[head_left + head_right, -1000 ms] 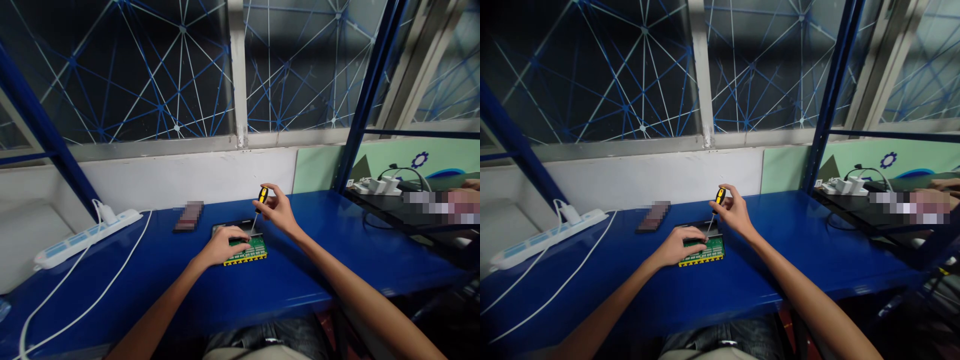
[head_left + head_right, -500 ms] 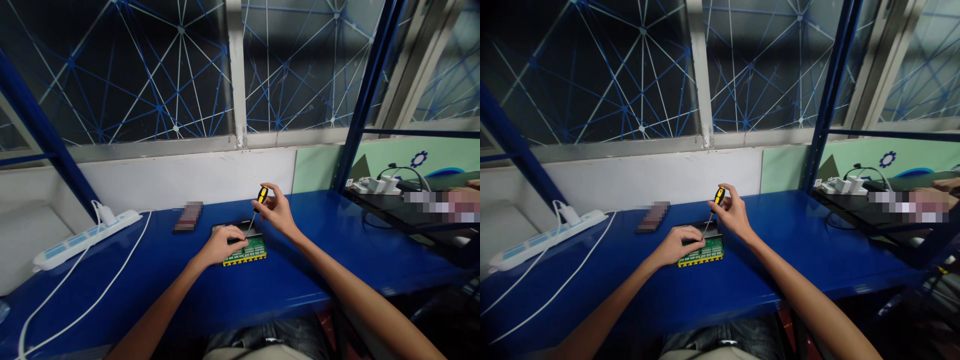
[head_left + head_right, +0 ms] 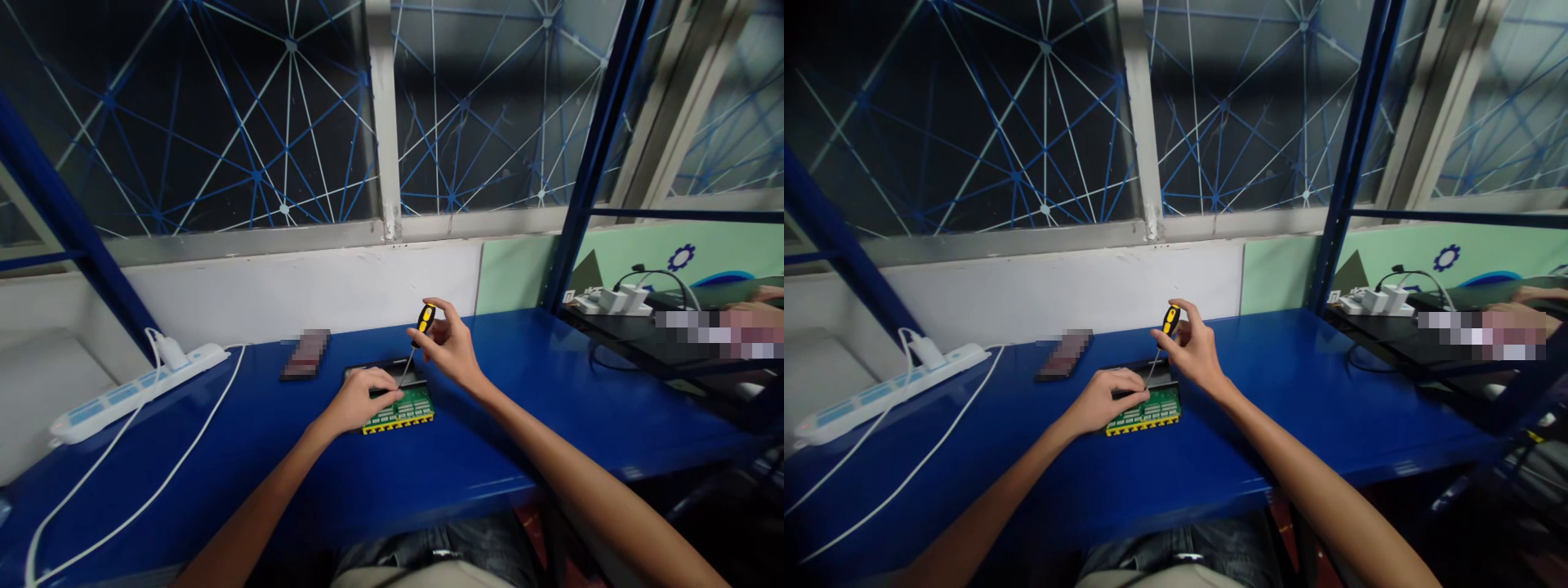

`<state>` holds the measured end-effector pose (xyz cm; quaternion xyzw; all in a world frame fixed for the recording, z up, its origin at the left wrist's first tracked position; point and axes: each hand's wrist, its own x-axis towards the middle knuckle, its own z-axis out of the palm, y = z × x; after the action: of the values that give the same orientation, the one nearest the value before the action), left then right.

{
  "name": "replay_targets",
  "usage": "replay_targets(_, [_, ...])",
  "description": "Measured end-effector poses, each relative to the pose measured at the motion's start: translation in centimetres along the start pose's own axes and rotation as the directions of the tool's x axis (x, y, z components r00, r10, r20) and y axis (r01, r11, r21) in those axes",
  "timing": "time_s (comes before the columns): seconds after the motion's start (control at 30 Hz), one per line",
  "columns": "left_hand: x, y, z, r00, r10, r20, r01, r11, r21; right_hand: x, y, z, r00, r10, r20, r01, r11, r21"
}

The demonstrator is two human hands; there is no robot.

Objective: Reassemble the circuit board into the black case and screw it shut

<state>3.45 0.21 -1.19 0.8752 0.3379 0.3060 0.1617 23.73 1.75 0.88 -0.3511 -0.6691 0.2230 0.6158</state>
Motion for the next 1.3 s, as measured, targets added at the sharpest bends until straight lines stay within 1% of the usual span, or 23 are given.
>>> replay_targets(0.53, [0.0,0.0,0.0,1.000,0.014,-0.009,-0.014,1.000,0.028,-0.3,-0.1,0.3,1.000,-0.007,-0.012,0.007,1.000,0.006])
replay_targets(0.77, [0.1,0.6,-0.6,1.000,-0.010,-0.010,0.009,1.000,-0.020,-0.4,-0.8,0.5,0.999,-0.035,-0.024,0.033,0.998,-0.047])
replay_targets(0.9, [0.2,0.8,-1.4,0.999,-0.048,-0.024,0.046,0.996,-0.074,-0.4,-1.4,0.7,0.998,-0.055,0.010,0.056,0.995,-0.079])
replay_targets(1.03, [0.2,0.5,-2.3,0.998,-0.061,-0.024,0.058,0.992,-0.116,-0.1,-1.9,1.4,0.993,-0.085,0.076,0.093,0.989,-0.114])
replay_targets(1.13, [0.2,0.3,-3.1,0.996,-0.084,-0.022,0.082,0.990,-0.112,0.6,-2.2,2.3,0.983,-0.110,0.147,0.125,0.987,-0.099])
replay_targets(1.3, [0.1,-0.3,-4.2,0.990,-0.138,0.024,0.140,0.982,-0.126,1.7,-2.5,4.4,0.962,-0.136,0.238,0.155,0.986,-0.064])
